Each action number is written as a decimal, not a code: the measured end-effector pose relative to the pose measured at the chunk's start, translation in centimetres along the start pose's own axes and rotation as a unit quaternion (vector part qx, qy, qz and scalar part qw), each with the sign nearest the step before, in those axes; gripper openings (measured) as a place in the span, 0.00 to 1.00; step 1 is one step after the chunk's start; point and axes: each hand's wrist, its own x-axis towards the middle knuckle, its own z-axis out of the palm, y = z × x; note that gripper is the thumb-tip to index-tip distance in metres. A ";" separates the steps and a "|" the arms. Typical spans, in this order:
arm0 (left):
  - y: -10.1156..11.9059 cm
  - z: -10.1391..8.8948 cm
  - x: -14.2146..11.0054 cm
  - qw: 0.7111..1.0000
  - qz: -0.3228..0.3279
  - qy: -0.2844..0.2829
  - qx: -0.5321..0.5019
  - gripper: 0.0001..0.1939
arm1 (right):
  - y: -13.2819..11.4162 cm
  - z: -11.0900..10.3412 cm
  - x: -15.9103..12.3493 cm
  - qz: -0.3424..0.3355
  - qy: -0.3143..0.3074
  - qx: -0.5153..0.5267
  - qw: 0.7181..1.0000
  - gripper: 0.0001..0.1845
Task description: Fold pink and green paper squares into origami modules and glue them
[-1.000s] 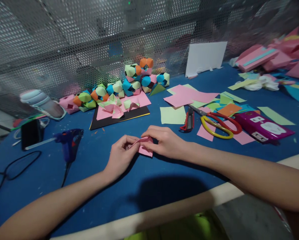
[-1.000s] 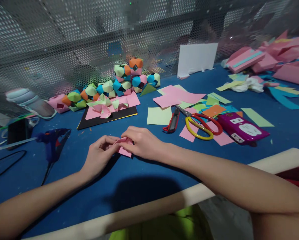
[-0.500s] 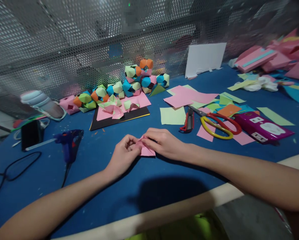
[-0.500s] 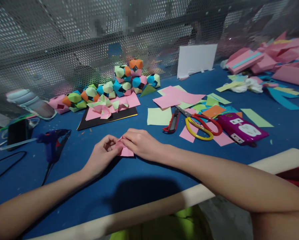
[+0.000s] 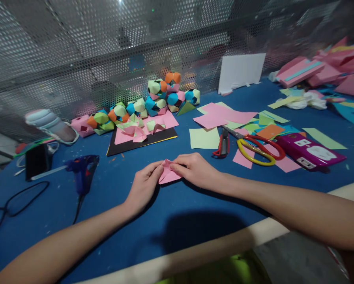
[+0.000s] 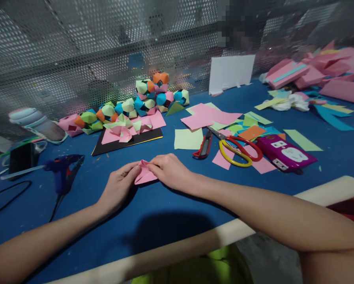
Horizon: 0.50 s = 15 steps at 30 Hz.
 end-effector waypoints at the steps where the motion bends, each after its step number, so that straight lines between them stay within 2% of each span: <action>1: 0.1 0.0 0.0 1.000 0.002 -0.006 0.006 0.16 | 0.1 0.1 0.0 -0.004 0.002 0.000 1.000 0.14; 7: 0.0 -0.1 -0.1 0.999 0.010 -0.013 0.027 0.13 | 0.1 0.0 -0.2 0.009 -0.006 0.040 0.999 0.19; 12: -0.1 -0.2 0.0 1.000 0.000 0.003 0.002 0.11 | -0.5 -0.3 -0.2 0.031 -0.017 0.075 0.997 0.15; 15: -0.1 -0.2 0.1 0.999 -0.021 0.017 -0.029 0.12 | -0.3 -0.4 0.0 0.045 -0.012 0.092 0.995 0.16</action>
